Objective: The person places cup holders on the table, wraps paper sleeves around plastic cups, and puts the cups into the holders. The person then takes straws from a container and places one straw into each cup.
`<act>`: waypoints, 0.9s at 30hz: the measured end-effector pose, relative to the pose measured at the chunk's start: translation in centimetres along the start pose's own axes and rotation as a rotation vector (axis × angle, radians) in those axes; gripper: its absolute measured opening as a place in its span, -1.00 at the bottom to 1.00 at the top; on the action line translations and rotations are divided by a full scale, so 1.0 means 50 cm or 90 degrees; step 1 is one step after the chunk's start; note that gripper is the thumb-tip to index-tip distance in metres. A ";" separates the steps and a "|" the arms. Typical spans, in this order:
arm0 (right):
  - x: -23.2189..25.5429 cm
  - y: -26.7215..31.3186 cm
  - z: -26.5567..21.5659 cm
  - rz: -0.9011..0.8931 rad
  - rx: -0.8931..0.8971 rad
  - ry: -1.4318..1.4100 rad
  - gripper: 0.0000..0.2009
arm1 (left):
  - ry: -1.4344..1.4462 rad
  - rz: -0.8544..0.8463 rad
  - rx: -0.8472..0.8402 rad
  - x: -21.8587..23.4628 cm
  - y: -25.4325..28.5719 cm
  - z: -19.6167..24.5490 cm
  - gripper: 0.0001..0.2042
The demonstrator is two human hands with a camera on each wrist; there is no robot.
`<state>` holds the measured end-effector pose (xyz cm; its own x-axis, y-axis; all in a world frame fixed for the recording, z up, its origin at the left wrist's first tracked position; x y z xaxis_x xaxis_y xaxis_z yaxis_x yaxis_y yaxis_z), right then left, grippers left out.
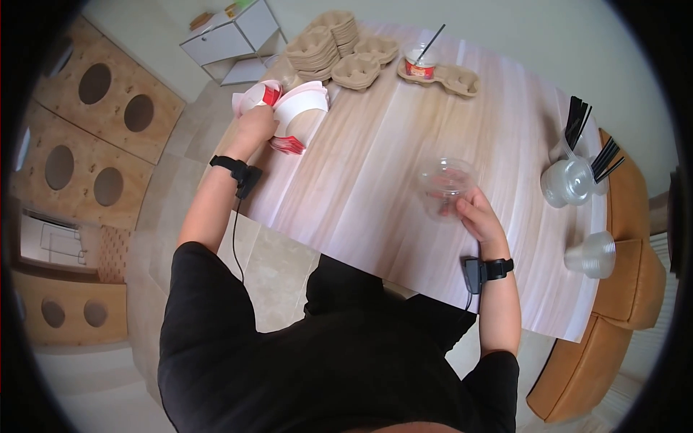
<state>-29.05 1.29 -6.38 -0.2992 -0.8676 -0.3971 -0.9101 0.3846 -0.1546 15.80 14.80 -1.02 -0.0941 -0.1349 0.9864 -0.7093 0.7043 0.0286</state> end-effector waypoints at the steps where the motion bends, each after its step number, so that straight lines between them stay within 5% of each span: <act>1: -0.001 0.001 -0.002 0.003 0.001 0.001 -0.30 | -0.005 -0.010 -0.001 0.004 0.002 0.005 -0.62; 8: -0.012 -0.002 -0.008 -0.013 -0.009 -0.004 -0.31 | -0.031 -0.084 0.012 0.032 0.036 0.018 -0.60; 20: -0.011 0.001 -0.001 -0.022 -0.023 -0.022 -0.21 | 0.075 0.002 0.017 0.064 0.014 -0.014 -0.68; 22: -0.011 0.005 0.000 -0.019 -0.026 -0.028 -0.18 | 0.100 0.116 -0.007 0.116 0.038 -0.001 -0.65; 27: -0.024 0.002 -0.012 -0.057 -0.021 0.046 -0.20 | 0.306 0.084 -0.058 0.173 0.121 0.101 -0.62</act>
<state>-28.93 2.20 -5.38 -0.2348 -0.9190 -0.3168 -0.9428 0.2947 -0.1560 7.18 14.37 6.85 0.1686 0.2804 0.9450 -0.6473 0.7545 -0.1084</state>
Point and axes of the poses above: each hand's wrist, its own y-axis away from the middle knuckle, its own x-axis out of the back of the hand, z = x × y, the point moved 9 cm from there along -y, towards the middle knuckle, and after that the axes turned 4 degrees about x, right-handed, at the moved point
